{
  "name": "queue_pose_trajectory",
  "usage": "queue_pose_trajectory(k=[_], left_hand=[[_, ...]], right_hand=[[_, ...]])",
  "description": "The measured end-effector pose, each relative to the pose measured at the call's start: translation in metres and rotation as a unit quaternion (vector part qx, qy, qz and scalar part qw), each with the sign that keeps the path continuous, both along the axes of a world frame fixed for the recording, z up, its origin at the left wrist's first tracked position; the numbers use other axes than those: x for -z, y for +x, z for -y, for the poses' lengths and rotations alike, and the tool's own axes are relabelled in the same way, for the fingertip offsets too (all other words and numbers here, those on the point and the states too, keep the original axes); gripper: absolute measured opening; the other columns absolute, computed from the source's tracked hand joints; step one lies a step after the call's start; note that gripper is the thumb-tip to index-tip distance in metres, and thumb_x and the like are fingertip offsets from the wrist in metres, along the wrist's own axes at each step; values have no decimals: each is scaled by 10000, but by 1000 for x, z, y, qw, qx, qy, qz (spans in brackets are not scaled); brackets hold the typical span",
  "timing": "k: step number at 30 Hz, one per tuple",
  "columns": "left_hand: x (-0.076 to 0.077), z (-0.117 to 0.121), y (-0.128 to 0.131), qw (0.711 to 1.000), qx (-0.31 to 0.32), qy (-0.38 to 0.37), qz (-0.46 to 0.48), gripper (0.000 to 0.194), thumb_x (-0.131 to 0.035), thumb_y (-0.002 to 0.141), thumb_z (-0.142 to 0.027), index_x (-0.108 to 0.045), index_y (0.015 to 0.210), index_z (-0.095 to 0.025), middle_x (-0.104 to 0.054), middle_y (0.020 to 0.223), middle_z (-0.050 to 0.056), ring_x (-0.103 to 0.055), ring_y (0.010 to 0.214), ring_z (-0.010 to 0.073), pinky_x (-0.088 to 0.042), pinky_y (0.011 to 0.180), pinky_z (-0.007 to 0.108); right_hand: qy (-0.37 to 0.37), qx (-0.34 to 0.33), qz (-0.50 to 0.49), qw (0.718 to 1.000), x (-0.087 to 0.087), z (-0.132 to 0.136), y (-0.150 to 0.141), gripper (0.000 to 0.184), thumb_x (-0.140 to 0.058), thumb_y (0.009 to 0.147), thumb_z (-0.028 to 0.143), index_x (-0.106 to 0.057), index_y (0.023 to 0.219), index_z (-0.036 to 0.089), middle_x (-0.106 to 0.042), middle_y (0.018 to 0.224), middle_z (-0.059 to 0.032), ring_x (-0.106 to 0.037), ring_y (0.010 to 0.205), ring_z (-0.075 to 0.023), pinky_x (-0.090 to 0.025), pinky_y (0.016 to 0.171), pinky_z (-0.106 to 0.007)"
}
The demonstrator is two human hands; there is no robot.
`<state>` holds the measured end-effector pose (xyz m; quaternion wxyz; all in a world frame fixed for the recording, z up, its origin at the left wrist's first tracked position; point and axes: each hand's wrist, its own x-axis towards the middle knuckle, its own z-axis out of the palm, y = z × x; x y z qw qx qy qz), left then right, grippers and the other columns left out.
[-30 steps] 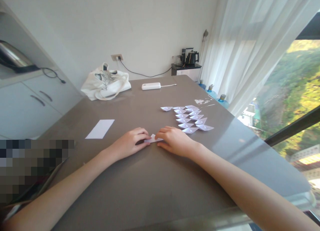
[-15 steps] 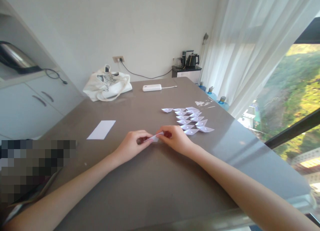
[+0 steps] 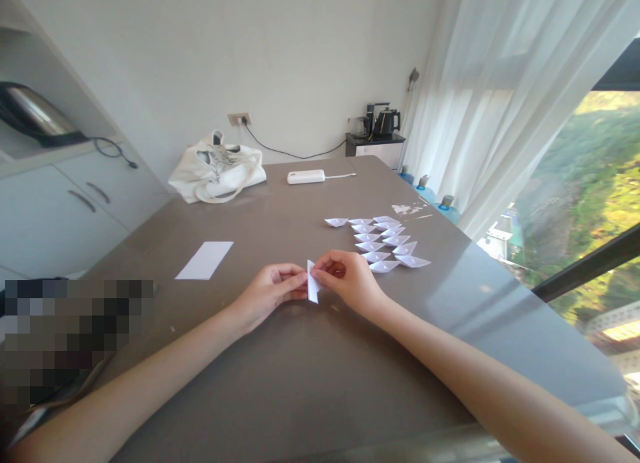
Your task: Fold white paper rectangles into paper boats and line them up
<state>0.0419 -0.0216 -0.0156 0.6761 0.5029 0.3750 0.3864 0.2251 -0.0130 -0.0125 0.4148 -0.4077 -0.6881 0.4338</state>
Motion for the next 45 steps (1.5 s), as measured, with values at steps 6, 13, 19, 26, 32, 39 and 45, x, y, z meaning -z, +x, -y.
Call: queue_pose_trajectory(k=[6, 13, 19, 26, 32, 39, 45], left_hand=[[0, 1, 1, 1000, -21, 19, 5, 272, -767, 672, -316, -672, 821, -109, -704, 813, 47, -658, 756, 141, -532, 805, 302], [-2, 3, 1, 986, -46, 134, -92, 239, -717, 712, -326, -656, 820, -122, -708, 847, 67, -672, 808, 188, -531, 789, 309], [-5, 10, 5, 974, -59, 190, -112, 139, -644, 760, -251, -613, 822, -130, -686, 816, 63, -667, 791, 178, -543, 749, 291], [-7, 16, 10, 963, -92, 210, -141, 102, -620, 757, -220, -552, 786, -151, -665, 805, 43, -664, 764, 160, -545, 708, 266], [-8, 15, 11, 954, -102, 226, -168, 101, -612, 752, -210, -536, 783, -152, -636, 762, 26, -646, 706, 141, -536, 668, 246], [-4, 16, 10, 924, -94, 291, -229, 52, -592, 777, -170, -589, 825, -149, -654, 803, 32, -623, 712, 130, -508, 691, 243], [-3, 6, 1, 903, -106, 309, -278, 220, -690, 755, -237, -667, 961, -163, -707, 861, 39, -617, 717, 141, -468, 662, 242]], right_hand=[[-26, 9, -10, 1000, 0, 2, -1, 231, -678, 738, 359, -679, 814, 140, -705, 767, -59, -665, 703, -184, -544, 661, -305], [-30, 4, -35, 999, 0, 3, -1, 304, -747, 674, 400, -647, 814, 149, -692, 784, -51, -665, 725, -175, -542, 651, -280], [-19, 1, -43, 999, 1, 5, -3, 266, -718, 715, 380, -621, 817, 154, -668, 791, -41, -648, 728, -157, -539, 654, -267], [3, -8, -26, 1000, 2, 7, -5, 220, -658, 777, 348, -602, 877, 160, -664, 853, -50, -657, 796, -169, -551, 718, -293], [41, -12, -3, 999, -1, 11, -7, 111, -587, 812, 248, -577, 893, 172, -652, 834, -33, -647, 775, -145, -538, 706, -263], [20, 8, -9, 1000, 6, 9, -8, 162, -579, 747, 157, -525, 898, 182, -619, 817, -20, -626, 738, -142, -516, 630, -252], [-83, 25, -118, 989, 5, -2, -4, 262, -696, 672, 243, -514, 852, 187, -631, 798, -17, -620, 678, -130, -500, 599, -244]])
